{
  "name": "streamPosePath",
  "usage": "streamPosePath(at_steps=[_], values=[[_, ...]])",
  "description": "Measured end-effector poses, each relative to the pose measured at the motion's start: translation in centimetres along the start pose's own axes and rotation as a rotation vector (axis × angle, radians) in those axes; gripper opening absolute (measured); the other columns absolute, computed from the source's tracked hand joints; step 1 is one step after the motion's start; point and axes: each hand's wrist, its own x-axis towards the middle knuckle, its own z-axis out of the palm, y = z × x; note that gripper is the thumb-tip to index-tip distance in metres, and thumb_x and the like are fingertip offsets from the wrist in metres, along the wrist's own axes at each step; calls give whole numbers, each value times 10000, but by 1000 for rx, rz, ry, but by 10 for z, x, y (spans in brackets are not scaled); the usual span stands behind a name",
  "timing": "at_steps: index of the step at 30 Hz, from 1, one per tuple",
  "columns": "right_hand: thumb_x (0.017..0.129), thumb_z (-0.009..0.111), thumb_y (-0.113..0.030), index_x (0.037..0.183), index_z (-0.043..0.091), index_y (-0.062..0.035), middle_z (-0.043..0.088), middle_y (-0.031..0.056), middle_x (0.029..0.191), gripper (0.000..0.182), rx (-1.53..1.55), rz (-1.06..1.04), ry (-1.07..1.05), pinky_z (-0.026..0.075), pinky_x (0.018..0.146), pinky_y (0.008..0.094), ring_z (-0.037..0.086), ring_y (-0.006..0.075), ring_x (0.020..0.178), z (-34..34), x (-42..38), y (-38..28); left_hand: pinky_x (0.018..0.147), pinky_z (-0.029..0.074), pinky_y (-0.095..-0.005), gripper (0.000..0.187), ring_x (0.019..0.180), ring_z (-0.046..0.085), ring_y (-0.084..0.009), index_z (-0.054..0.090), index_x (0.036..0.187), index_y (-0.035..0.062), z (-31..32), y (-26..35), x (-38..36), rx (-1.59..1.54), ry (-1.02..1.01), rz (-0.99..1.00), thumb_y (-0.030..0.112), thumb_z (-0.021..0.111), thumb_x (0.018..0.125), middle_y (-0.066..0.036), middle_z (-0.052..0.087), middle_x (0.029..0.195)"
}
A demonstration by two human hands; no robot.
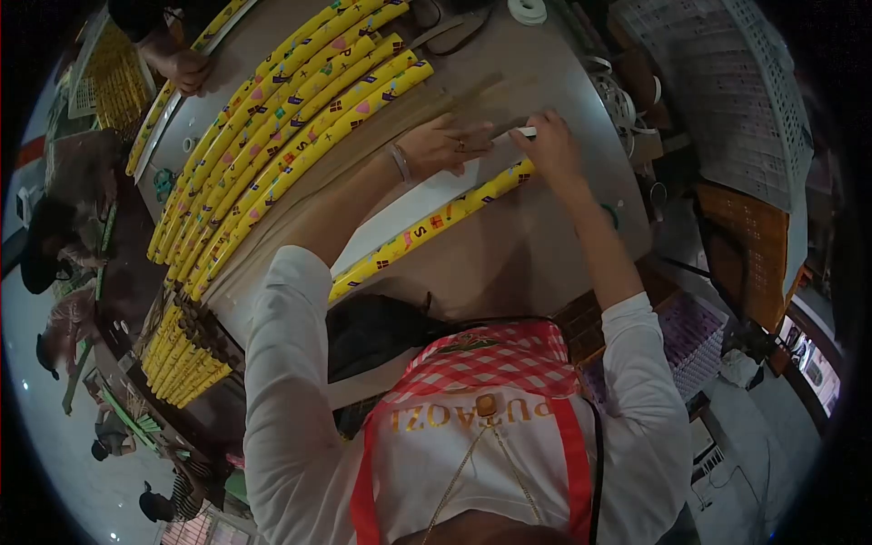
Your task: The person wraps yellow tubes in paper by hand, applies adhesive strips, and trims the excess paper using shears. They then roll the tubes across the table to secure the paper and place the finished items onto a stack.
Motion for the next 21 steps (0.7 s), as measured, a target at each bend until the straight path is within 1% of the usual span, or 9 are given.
streamPosePath(at_steps=[1, 2, 4, 7, 10, 14, 17, 19, 21], values=[[743, 629, -302, 830, 564, -33, 530, 112, 890, 290, -2, 25, -23, 460, 686, 404, 551, 303, 831, -2, -1, -2, 931, 285, -358, 533, 1304, 163, -112, 419, 1257, 174, 0, 0, 1, 60, -20, 18, 372, 539, 777, 30, 341, 1351], [743, 629, -302, 830, 564, -33, 530, 112, 890, 290, 0, 27, -22, 460, 686, 404, 551, 303, 831, 0, 0, -2, 931, 285, -358, 533, 1304, 163, -112, 419, 1257, 174, 0, -1, 1, 60, -21, 20, 372, 539, 777, 30, 341, 1351], [707, 663, -288, 790, 561, -18, 525, 126, 851, 301, 12, 15, 36, 451, 670, 394, 537, 309, 807, 3, 0, 0, 924, 284, -343, 553, 1293, 192, -104, 389, 1277, 167, 0, -2, 1, 64, -52, 37, 368, 533, 783, 9, 317, 1366], [705, 666, -300, 788, 571, -28, 527, 119, 857, 300, -2, -16, 64, 453, 673, 394, 538, 302, 817, 6, 2, 4, 910, 288, -323, 552, 1281, 221, -101, 378, 1284, 156, 2, -3, -1, 15, -33, 19, 362, 525, 793, 17, 315, 1366], [706, 662, -323, 793, 581, -42, 529, 109, 862, 306, -29, -2, 50, 457, 677, 397, 544, 294, 829, 4, 2, 2, 900, 293, -314, 555, 1272, 243, -100, 367, 1291, 148, 5, -4, -1, 6, -28, 46, 359, 517, 800, 20, 298, 1377], [711, 654, -350, 807, 586, -53, 528, 98, 875, 320, -69, 27, 57, 464, 664, 396, 549, 283, 841, 8, 2, 1, 899, 296, -316, 553, 1275, 239, -105, 363, 1293, 140, 5, -5, 0, 29, -43, 62, 353, 511, 805, 18, 297, 1378], [716, 643, -372, 813, 588, -61, 522, 84, 891, 330, -116, 20, 71, 471, 645, 398, 552, 275, 844, 10, 1, 3, 928, 293, -321, 556, 1272, 248, -117, 356, 1296, 138, 3, -4, 1, 18, -84, 61, 352, 509, 805, 16, 298, 1374], [724, 636, -374, 817, 589, -69, 516, 72, 907, 322, -125, -24, 130, 473, 626, 404, 555, 263, 842, 12, 0, 3, 966, 282, -323, 549, 1267, 257, -129, 362, 1289, 137, 4, -2, 2, 61, -91, 70, 355, 505, 806, 19, 304, 1365], [730, 630, -376, 827, 583, -71, 512, 66, 913, 323, -131, 12, 99, 471, 622, 409, 555, 260, 842, 10, -2, 0, 977, 277, -322, 549, 1263, 264, -132, 373, 1277, 135, 6, -1, 3, 57, -89, 67, 360, 515, 796, 19, 318, 1353]])
